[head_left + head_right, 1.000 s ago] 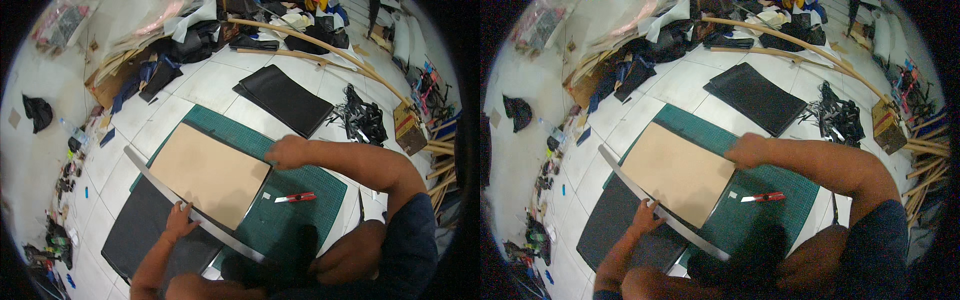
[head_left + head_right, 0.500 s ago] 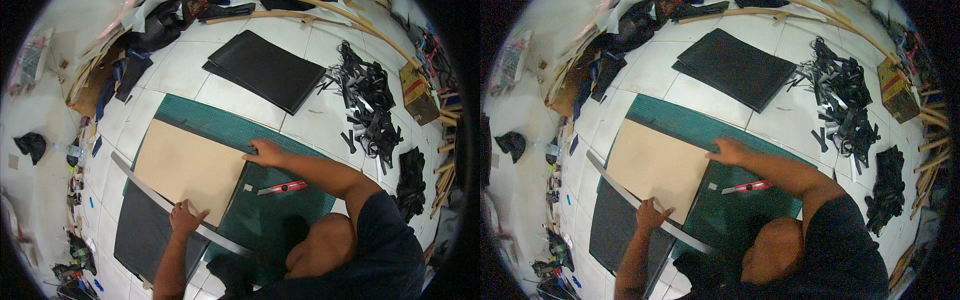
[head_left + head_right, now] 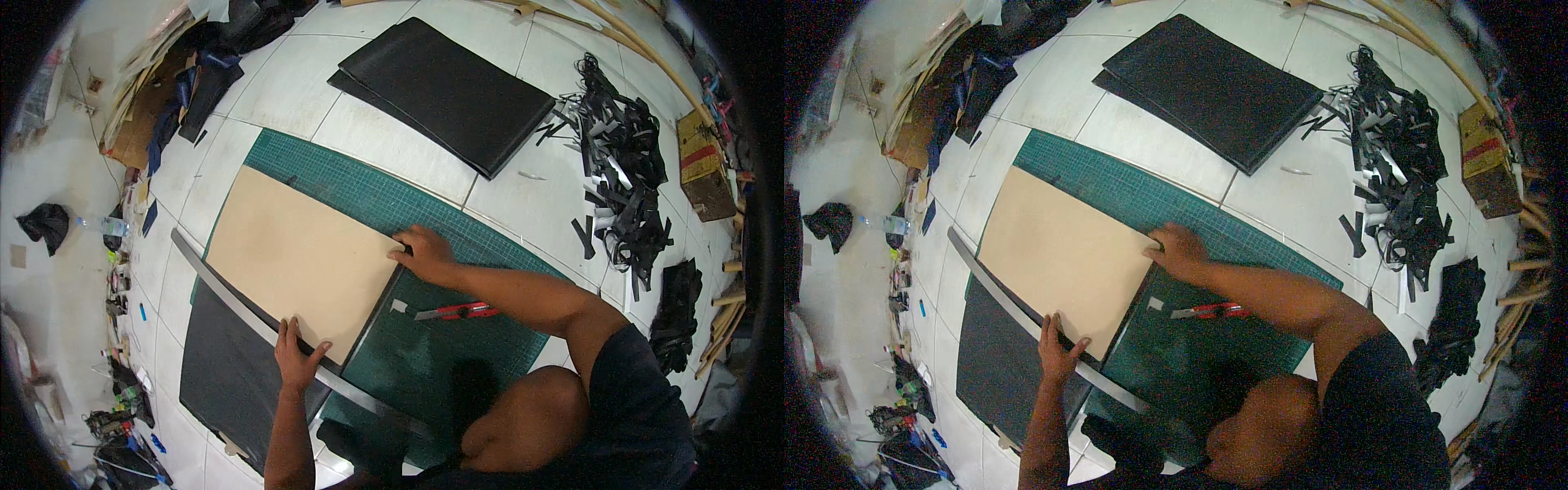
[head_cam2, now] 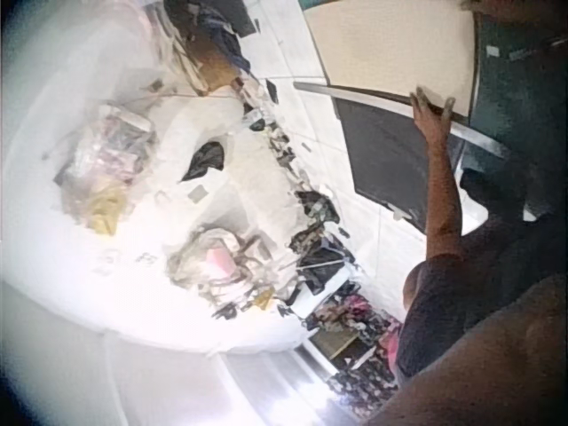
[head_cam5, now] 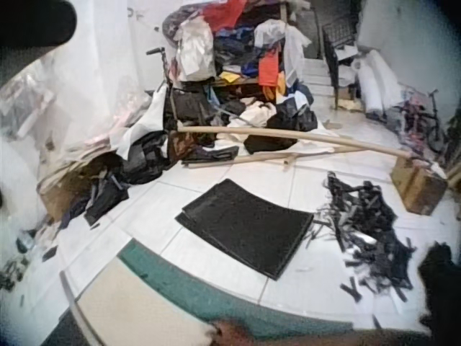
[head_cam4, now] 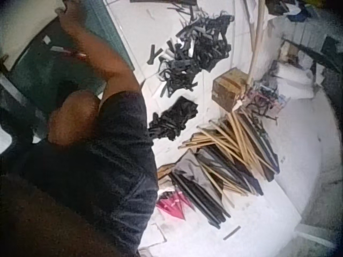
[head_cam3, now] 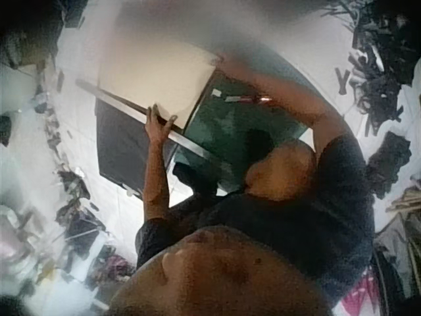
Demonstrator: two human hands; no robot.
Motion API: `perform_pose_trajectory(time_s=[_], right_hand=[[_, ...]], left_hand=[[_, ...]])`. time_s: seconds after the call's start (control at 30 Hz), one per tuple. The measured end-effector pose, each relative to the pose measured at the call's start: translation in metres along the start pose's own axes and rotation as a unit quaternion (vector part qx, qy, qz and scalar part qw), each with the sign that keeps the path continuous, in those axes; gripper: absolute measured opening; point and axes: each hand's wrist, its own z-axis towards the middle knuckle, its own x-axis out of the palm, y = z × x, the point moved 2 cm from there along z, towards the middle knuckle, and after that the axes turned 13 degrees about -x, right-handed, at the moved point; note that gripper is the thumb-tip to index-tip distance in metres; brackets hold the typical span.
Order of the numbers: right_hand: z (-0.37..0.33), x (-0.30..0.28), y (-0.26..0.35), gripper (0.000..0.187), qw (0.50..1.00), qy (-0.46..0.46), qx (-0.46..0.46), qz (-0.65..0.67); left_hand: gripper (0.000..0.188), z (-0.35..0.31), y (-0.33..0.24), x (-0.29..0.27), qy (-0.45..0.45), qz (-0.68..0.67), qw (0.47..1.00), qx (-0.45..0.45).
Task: The person cuts a piece of black leather material using a utility knife and a metal ruler on a green cutting mat.
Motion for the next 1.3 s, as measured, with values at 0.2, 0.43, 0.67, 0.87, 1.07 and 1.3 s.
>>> perform_pose_trajectory(time_s=[0.2, 0.43, 0.67, 0.87, 1.07, 1.3], right_hand=[[0.001, -0.003, 0.000, 0.046, 1.000, 0.012, -0.020, -0.005], [-0.004, -0.002, 0.004, 0.048, 0.999, -0.001, -0.034, -0.022], [-0.006, 0.004, 0.004, 0.053, 0.997, -0.027, -0.054, -0.047], [-0.008, 0.003, 0.005, 0.052, 0.999, -0.014, -0.022, -0.032], [-0.009, 0.002, 0.011, 0.051, 1.000, -0.008, 0.028, -0.010], [-0.011, 0.000, 0.003, 0.045, 0.994, -0.048, 0.027, 0.093]], left_hand=[[0.094, -0.002, 0.003, -0.013, 0.033, 0.001, 0.999, 0.043], [0.100, -0.007, 0.013, -0.011, 0.022, 0.080, 0.996, 0.030], [0.105, -0.005, 0.025, -0.007, 0.010, 0.055, 0.998, 0.038], [0.107, -0.006, 0.018, -0.010, 0.018, 0.076, 0.997, 0.024], [0.109, -0.004, 0.009, -0.013, 0.040, 0.067, 0.997, 0.015], [0.106, -0.005, 0.017, -0.008, 0.029, 0.069, 0.997, 0.032]])
